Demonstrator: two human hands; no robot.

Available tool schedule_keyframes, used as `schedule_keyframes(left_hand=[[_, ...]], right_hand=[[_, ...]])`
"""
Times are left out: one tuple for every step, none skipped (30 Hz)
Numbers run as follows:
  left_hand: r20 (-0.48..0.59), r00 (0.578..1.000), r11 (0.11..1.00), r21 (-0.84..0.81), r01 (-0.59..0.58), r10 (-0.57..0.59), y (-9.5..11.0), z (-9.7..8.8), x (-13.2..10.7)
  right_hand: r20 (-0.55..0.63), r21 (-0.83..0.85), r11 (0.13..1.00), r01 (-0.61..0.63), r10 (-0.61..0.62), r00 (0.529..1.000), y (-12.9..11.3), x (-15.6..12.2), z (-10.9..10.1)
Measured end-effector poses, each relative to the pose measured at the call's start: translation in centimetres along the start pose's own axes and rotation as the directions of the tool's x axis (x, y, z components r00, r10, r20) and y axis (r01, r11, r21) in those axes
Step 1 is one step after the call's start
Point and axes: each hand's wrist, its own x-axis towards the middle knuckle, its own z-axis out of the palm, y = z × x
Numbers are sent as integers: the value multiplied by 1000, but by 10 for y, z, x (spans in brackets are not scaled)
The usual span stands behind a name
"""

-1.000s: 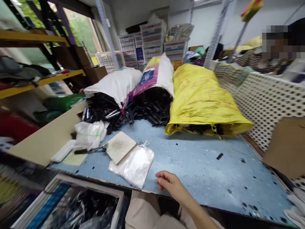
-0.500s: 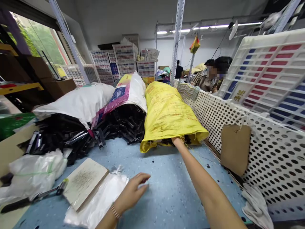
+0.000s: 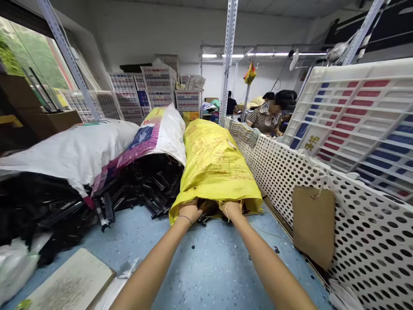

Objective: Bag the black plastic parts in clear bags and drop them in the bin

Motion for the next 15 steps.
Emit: schedule_keyframes(left_hand=[[19,1000,1000,11,-12,12,1,3,-5],[37,999,999,20,-26,26,2,6,-13],[52,998,999,24,-44,43,3,9,-22],[64,996,998,26,-62,60,4,10,-32],[71,995,997,26,-79,77,6,12,-44],[75,993,995,27,-94,92,8,13,-58],[74,991,994,25,-110,108,10,14,-73],[74,990,992,19,-122,120,13,16,-89],[77,989,992,5,-126,126,15,17,-105],[84,989,993,-15,-119,120,16,18,-121],[95,990,994,-40,-100,103,17,19,-136],[108,992,996,-63,-65,71,17,20,-150],[121,992,996,-82,-17,27,16,20,-164],[134,991,994,-99,35,-22,13,20,-176],[145,987,989,-122,83,-65,10,19,-188]], right_hand=[[8,12,1000,7,-7,1000,-1,-13,5],[12,32,999,18,-18,1000,-2,-28,10],[16,54,998,33,-34,999,-3,-42,14],[21,69,996,51,-53,998,-5,-57,17],[19,94,993,70,-72,997,-7,-72,19],[7,142,986,90,-92,996,-10,-85,21],[-11,221,969,109,-109,994,-13,-98,22],[-25,333,935,121,-119,993,-16,-110,21],[-20,475,872,114,-119,993,-20,-121,20],[6,619,781,88,-116,993,-23,-131,18],[48,733,678,45,-117,992,-26,-140,15],[98,805,594,-6,-122,988,-29,-147,12],[138,844,534,-52,-123,983,-31,-154,8],[164,862,500,-85,-116,980,-32,-160,4],[174,867,487,-104,-100,980,-33,-167,0]])
